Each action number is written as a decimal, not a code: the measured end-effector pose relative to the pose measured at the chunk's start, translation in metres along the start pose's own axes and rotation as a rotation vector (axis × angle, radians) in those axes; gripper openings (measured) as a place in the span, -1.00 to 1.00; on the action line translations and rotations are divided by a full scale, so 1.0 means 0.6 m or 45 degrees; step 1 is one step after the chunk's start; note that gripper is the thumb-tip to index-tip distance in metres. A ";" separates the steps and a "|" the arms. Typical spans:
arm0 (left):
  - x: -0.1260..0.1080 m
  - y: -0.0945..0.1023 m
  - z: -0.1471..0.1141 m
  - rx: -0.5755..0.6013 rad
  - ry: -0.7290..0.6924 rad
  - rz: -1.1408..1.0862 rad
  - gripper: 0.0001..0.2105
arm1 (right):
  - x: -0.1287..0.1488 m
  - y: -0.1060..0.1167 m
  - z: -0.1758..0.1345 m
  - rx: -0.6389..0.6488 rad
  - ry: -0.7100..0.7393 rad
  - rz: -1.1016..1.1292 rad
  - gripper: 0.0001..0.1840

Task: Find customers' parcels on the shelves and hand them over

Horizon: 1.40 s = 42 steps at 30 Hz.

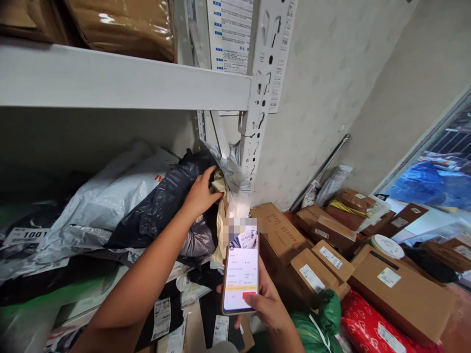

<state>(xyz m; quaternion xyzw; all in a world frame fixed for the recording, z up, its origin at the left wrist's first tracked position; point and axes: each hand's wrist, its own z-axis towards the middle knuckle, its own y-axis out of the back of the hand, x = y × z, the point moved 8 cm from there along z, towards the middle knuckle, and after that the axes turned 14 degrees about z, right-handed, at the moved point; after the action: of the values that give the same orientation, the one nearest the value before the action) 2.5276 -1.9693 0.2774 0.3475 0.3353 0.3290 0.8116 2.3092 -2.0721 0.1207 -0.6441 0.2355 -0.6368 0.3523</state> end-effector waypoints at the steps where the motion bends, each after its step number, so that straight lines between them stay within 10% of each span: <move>1: 0.000 -0.011 0.015 0.085 -0.040 0.052 -0.39 | 0.001 0.001 0.000 -0.001 0.019 -0.006 0.28; 6: 0.064 -0.050 0.019 0.375 -0.027 0.407 -0.70 | 0.012 0.011 -0.004 -0.072 0.171 -0.041 0.24; 15: 0.093 -0.040 -0.045 0.881 -0.016 0.730 -0.44 | 0.026 0.028 -0.029 -0.151 0.295 -0.069 0.22; 20: 0.037 -0.082 0.012 0.546 0.002 0.882 -0.48 | 0.023 0.014 -0.029 -0.137 0.329 -0.077 0.19; 27: 0.056 -0.105 -0.023 0.646 -0.286 0.944 -0.50 | 0.019 0.011 -0.029 -0.059 0.334 -0.034 0.20; 42: 0.090 -0.107 -0.058 0.515 -0.276 1.148 -0.44 | -0.003 0.028 -0.033 -0.334 0.378 0.259 -0.18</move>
<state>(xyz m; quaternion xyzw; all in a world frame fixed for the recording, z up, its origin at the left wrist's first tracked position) 2.5501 -1.9509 0.1913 0.6400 0.1227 0.5374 0.5354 2.2917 -2.0845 0.1054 -0.5565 0.4294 -0.6499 0.2891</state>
